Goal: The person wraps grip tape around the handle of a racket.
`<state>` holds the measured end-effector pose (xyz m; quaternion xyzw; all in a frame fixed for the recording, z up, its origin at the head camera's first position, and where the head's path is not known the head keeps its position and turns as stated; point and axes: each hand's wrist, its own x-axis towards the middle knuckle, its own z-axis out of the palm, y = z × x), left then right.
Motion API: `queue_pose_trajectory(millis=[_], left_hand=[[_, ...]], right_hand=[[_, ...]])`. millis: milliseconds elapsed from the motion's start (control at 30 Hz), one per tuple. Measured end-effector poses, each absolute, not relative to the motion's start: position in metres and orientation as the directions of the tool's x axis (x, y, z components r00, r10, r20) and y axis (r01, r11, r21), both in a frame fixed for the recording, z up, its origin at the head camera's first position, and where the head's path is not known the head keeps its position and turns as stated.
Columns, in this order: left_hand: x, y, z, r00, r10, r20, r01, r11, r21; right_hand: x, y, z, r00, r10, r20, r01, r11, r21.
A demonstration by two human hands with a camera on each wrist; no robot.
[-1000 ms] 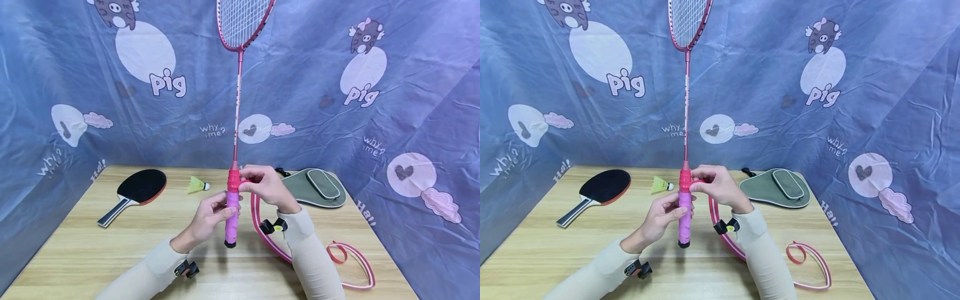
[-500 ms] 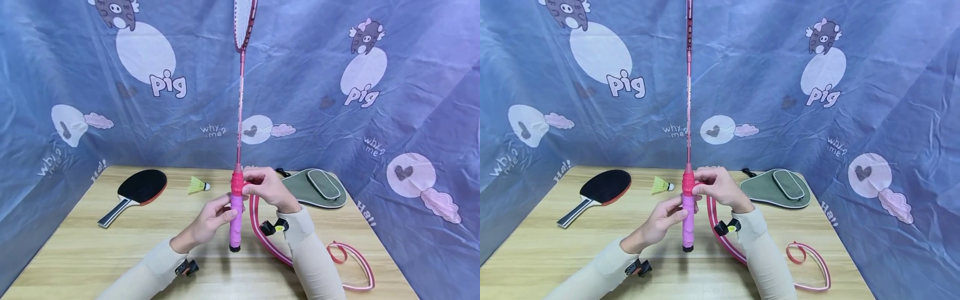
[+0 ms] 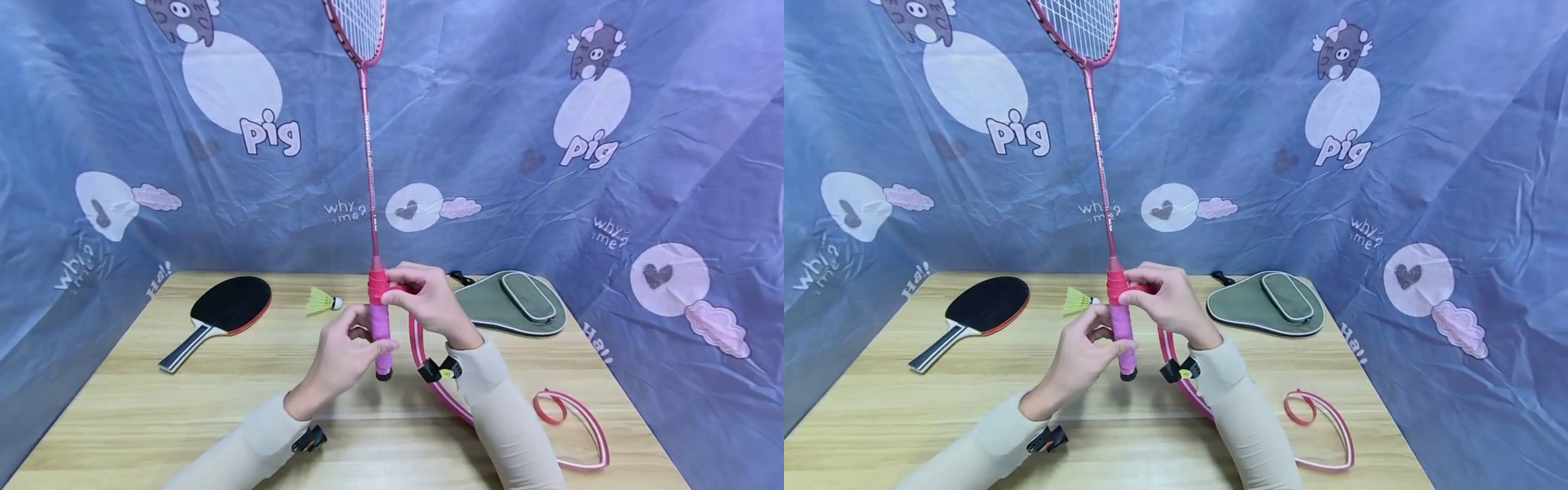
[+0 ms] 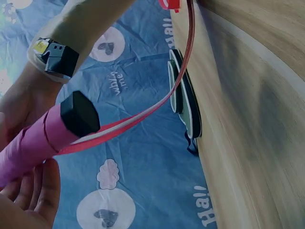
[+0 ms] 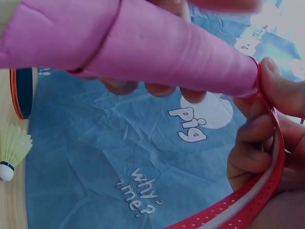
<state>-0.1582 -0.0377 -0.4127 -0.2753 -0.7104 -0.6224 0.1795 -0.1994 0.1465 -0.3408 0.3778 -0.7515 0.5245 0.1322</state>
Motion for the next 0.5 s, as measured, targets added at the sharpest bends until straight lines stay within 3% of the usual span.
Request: queue_pose_trajectory(millis=[200,500], left_hand=[[-0.1593,-0.0357,-0.4152,-0.752,0.088,0.654,0.659,0.137,0.74],[-0.1595,-0.0391,-0.4151,-0.713,0.102,0.693,0.7,0.151,0.698]], right_hand=[[-0.1988,0.1413,-0.3423,-0.687,-0.405,0.604,-0.709,0.189,-0.679],[-0.199,0.1426,-0.3405,-0.74,-0.439,0.509,-0.617,0.142,-0.774]])
